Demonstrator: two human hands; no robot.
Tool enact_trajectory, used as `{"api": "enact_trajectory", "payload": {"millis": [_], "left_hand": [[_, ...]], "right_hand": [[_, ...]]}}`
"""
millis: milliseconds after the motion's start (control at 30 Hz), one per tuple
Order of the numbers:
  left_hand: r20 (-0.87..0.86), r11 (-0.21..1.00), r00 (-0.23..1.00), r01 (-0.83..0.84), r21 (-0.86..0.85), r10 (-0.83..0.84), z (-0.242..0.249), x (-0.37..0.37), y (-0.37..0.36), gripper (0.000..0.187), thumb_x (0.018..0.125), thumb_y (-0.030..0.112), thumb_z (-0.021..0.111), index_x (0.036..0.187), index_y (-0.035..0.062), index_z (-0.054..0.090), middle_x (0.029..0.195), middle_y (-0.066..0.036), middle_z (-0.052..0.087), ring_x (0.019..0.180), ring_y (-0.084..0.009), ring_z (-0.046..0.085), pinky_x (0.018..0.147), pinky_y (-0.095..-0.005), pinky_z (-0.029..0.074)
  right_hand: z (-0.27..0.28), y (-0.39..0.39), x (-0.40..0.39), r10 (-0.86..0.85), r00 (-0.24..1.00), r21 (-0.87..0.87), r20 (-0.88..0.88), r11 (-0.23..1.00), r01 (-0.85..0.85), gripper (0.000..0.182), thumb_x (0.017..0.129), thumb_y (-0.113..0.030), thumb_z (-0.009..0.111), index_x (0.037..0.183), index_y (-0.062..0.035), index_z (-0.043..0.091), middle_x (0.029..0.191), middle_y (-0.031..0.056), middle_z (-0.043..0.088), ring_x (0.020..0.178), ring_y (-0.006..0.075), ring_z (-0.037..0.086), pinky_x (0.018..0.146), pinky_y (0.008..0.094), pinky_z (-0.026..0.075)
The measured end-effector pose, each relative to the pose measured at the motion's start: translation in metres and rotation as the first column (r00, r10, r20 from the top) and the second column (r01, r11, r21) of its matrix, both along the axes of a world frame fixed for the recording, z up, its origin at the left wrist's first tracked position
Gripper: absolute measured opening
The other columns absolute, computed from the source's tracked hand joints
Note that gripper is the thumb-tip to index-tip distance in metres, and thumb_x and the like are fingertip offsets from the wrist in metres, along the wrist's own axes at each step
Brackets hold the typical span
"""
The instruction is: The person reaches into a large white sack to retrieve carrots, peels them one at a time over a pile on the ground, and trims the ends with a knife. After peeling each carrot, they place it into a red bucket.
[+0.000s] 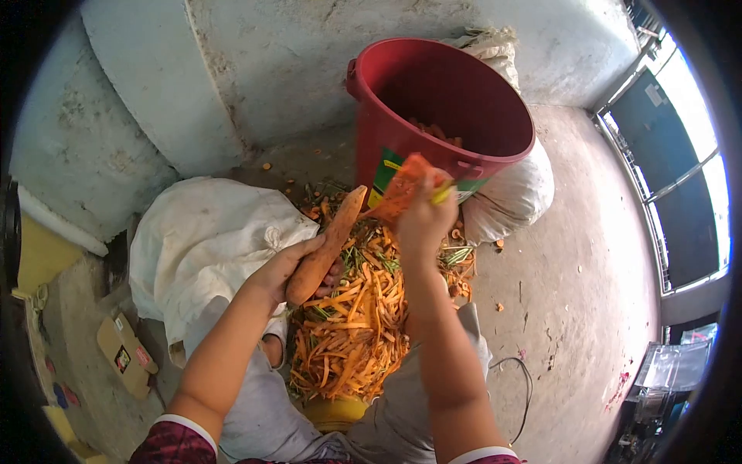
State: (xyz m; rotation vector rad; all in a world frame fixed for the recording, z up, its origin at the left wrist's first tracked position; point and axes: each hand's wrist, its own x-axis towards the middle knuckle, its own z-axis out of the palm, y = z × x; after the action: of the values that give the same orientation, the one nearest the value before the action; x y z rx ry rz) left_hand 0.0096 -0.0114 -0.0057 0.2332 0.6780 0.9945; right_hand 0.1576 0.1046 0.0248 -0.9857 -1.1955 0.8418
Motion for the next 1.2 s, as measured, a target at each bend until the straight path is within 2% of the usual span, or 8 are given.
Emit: {"api": "enact_trajectory", "payload": {"millis": [133, 333, 600, 633, 700, 800, 1000, 1200], "left_hand": [[-0.089, 0.995, 0.991, -0.103, -0.006, 0.102, 0.000, 0.001, 0.009, 0.031, 0.087, 0.035, 0.038, 0.101, 0.0092, 0.050, 0.078, -0.004, 0.056, 0.066, -0.0122, 0.054, 0.051, -0.0233, 0.044], [-0.159, 0.981, 0.968, -0.193, 0.033, 0.195, 0.020, 0.010, 0.011, 0.033, 0.087, 0.037, 0.036, 0.100, 0.0101, 0.052, 0.082, -0.003, 0.058, 0.064, -0.0116, 0.056, 0.052, -0.0239, 0.045], [-0.085, 0.989, 0.986, 0.146, 0.035, -0.143, -0.007, 0.008, 0.011, 0.036, 0.089, 0.036, 0.035, 0.099, 0.0049, 0.051, 0.076, -0.005, 0.057, 0.061, -0.0136, 0.057, 0.053, -0.0262, 0.047], [-0.272, 0.996, 0.960, 0.054, -0.070, -0.071, 0.015, 0.018, 0.006, 0.040, 0.089, 0.039, 0.033, 0.098, 0.0039, 0.051, 0.072, -0.006, 0.056, 0.056, -0.0137, 0.055, 0.050, -0.0268, 0.047], [-0.322, 0.972, 0.918, 0.234, -0.033, -0.232, 0.012, 0.008, -0.003, 0.040, 0.089, 0.039, 0.033, 0.097, 0.0039, 0.050, 0.073, -0.007, 0.056, 0.055, -0.0139, 0.055, 0.050, -0.0273, 0.047], [-0.294, 0.971, 0.925, 0.233, -0.059, -0.240, 0.027, 0.009, -0.012, 0.041, 0.089, 0.041, 0.032, 0.095, 0.0038, 0.050, 0.073, -0.007, 0.055, 0.055, -0.0137, 0.053, 0.048, -0.0272, 0.045], [-0.181, 0.989, 0.982, -0.082, -0.127, 0.058, -0.007, 0.006, 0.007, 0.043, 0.088, 0.047, 0.029, 0.086, 0.0076, 0.044, 0.064, -0.005, 0.046, 0.052, -0.0145, 0.043, 0.045, -0.0270, 0.040], [-0.056, 0.976, 0.983, -0.183, -0.121, 0.177, -0.012, 0.009, 0.012, 0.040, 0.087, 0.043, 0.034, 0.100, 0.0086, 0.050, 0.080, -0.007, 0.057, 0.062, -0.0156, 0.055, 0.057, -0.0305, 0.049]], "right_hand": [[0.011, -0.054, -0.034, 0.216, 0.960, 0.007, 0.177, 0.975, -0.220, 0.021, 0.086, -0.021, 0.048, 0.091, -0.0011, 0.052, 0.076, 0.0041, 0.055, 0.068, 0.0099, 0.050, 0.063, 0.0241, 0.041], [0.009, -0.072, -0.044, 0.151, 0.932, 0.059, 0.330, 0.982, -0.180, 0.019, 0.085, -0.018, 0.050, 0.089, 0.0002, 0.050, 0.070, 0.0142, 0.056, 0.063, 0.0240, 0.057, 0.057, 0.0303, 0.043], [-0.003, -0.026, -0.018, -0.127, 0.914, 0.126, 0.386, 0.989, 0.084, 0.012, 0.085, -0.011, 0.047, 0.085, -0.0005, 0.053, 0.076, 0.0086, 0.058, 0.069, 0.0166, 0.056, 0.061, 0.0275, 0.044], [-0.005, -0.010, -0.003, -0.242, 0.872, 0.126, 0.425, 0.970, 0.208, 0.012, 0.084, -0.013, 0.048, 0.084, -0.0004, 0.050, 0.071, 0.0125, 0.058, 0.063, 0.0206, 0.058, 0.055, 0.0303, 0.044], [-0.009, 0.026, 0.022, -0.228, 0.971, 0.111, 0.068, 0.969, 0.220, 0.014, 0.085, -0.013, 0.047, 0.084, -0.0002, 0.051, 0.070, 0.0094, 0.058, 0.060, 0.0162, 0.057, 0.052, 0.0274, 0.044], [-0.008, 0.046, 0.057, -0.425, 0.860, 0.018, 0.283, 0.899, 0.438, 0.014, 0.086, -0.013, 0.046, 0.084, -0.0005, 0.051, 0.070, 0.0063, 0.058, 0.058, 0.0134, 0.056, 0.051, 0.0249, 0.043], [-0.005, -0.001, 0.016, 0.057, 0.997, -0.022, -0.050, 0.998, -0.058, 0.016, 0.087, -0.015, 0.044, 0.084, -0.0012, 0.052, 0.075, 0.0055, 0.056, 0.058, 0.0106, 0.053, 0.051, 0.0216, 0.044], [-0.002, -0.061, -0.034, 0.149, 0.933, 0.081, 0.328, 0.979, -0.185, 0.013, 0.084, -0.013, 0.049, 0.088, -0.0004, 0.050, 0.069, 0.0086, 0.055, 0.059, 0.0143, 0.054, 0.054, 0.0258, 0.043]]}}
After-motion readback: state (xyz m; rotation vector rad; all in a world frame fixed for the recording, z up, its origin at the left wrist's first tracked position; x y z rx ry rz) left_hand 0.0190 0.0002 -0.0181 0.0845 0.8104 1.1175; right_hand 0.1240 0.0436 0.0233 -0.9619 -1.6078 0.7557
